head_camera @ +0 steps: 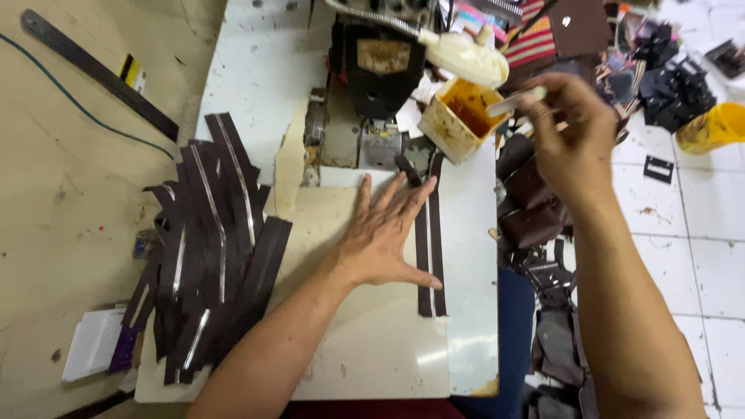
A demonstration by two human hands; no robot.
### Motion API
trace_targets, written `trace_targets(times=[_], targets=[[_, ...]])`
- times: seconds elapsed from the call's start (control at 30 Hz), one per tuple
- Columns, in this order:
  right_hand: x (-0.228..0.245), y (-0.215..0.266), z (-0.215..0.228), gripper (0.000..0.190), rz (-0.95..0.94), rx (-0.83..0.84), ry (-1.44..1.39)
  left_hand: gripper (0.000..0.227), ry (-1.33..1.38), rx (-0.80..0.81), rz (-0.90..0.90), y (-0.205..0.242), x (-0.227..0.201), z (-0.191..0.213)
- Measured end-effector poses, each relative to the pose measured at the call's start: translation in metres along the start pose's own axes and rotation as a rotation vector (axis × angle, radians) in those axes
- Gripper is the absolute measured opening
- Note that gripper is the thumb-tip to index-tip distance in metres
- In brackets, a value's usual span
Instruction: The person applies glue to brown zipper strips using a small white applicator. They repeatedly pick up zippers, apply glue along the teeth, and place them back on the table. The person also inspects the zipper teeth by hand between applications.
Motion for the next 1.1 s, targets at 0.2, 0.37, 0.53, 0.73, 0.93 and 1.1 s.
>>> trace_targets(times=[0.2, 0.37, 0.53, 0.73, 0.93, 1.1], targets=[[-0.032, -0.025, -0.027, 0.016, 0.058, 0.172, 0.431, 0.150, 0.120, 0.076, 0.040, 0.006, -0.007, 0.019], [-0.047, -0.046, -0.054, 0.018, 0.273, 0.233, 0.495, 0.147, 0.124, 0.090, 0.044, 0.006, -0.007, 0.022], [-0.045, -0.050, -0.072, 0.022, 0.531, 0.286, 0.566, 0.146, 0.126, 0.106, 0.054, 0.006, -0.008, 0.025], [-0.029, -0.058, -0.048, 0.022, 0.034, 0.451, 0.480, 0.145, 0.172, 0.115, 0.067, 0.007, -0.009, 0.027], [-0.014, -0.050, -0.018, 0.018, -0.229, 0.362, 0.125, 0.148, 0.113, 0.100, 0.059, 0.006, -0.007, 0.023], [-0.028, -0.036, -0.007, 0.021, -0.336, 0.322, -0.100, 0.148, 0.143, 0.103, 0.075, 0.007, -0.008, 0.025]])
Point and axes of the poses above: each hand's wrist, its own y-axis away from the middle knuckle, its own z-axis out of the back of the hand, x = y × z, the point moved 8 cm from there along -y, towards the middle knuckle, and after that the axes turned 8 degrees about -y, right-handed, at the moved point
